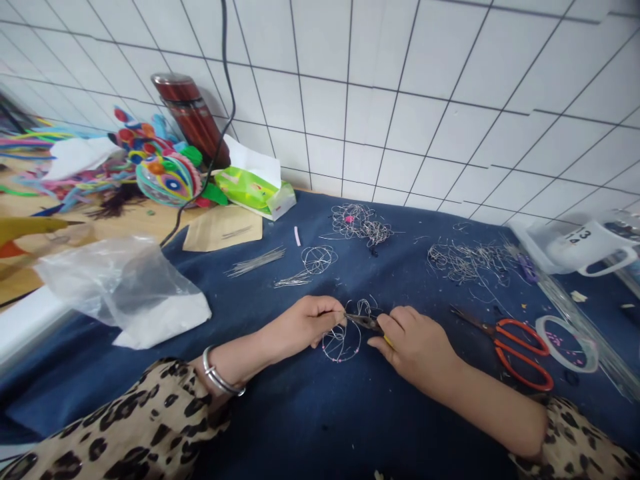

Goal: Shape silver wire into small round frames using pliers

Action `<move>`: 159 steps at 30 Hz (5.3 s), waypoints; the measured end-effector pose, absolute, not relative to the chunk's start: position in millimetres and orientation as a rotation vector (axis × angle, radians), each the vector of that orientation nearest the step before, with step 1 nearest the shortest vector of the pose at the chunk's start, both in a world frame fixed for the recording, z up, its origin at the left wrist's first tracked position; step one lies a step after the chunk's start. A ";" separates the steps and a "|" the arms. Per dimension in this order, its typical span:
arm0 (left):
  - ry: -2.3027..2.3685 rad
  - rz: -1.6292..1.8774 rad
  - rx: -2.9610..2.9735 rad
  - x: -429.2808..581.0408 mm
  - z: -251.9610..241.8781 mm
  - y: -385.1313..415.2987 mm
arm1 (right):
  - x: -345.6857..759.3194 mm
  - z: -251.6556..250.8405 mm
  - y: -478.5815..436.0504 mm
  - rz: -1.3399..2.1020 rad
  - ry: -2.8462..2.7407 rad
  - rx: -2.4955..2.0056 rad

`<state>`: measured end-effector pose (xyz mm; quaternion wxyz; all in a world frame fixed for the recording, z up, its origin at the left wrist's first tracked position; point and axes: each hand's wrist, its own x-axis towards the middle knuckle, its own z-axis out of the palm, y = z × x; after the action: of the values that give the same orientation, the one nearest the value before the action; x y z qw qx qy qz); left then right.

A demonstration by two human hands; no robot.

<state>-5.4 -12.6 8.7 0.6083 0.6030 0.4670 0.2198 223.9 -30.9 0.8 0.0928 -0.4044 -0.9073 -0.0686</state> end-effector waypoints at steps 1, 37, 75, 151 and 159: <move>1.073 0.509 1.390 -5.7 8.4 -12.5 | 224.0 0.9 -30.8 -0.182 -2.691 -1.207; 1.106 0.447 1.558 -6.3 9.4 -14.4 | 219.8 9.7 -38.6 -0.460 -2.736 -1.133; 1.110 0.422 1.533 -5.5 12.1 -13.2 | 222.1 6.0 -31.6 0.063 -2.707 -1.280; 1.294 0.694 1.596 3.4 1.4 -11.2 | 219.9 4.4 -26.3 0.638 -2.445 -1.371; 1.240 0.729 1.616 1.6 4.1 -12.1 | 220.0 4.7 -27.3 0.636 -2.437 -1.392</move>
<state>1.6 -12.1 4.1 0.4700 0.6593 0.5058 0.2976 220.0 -27.3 4.7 0.1317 -0.4796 -0.8395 0.2190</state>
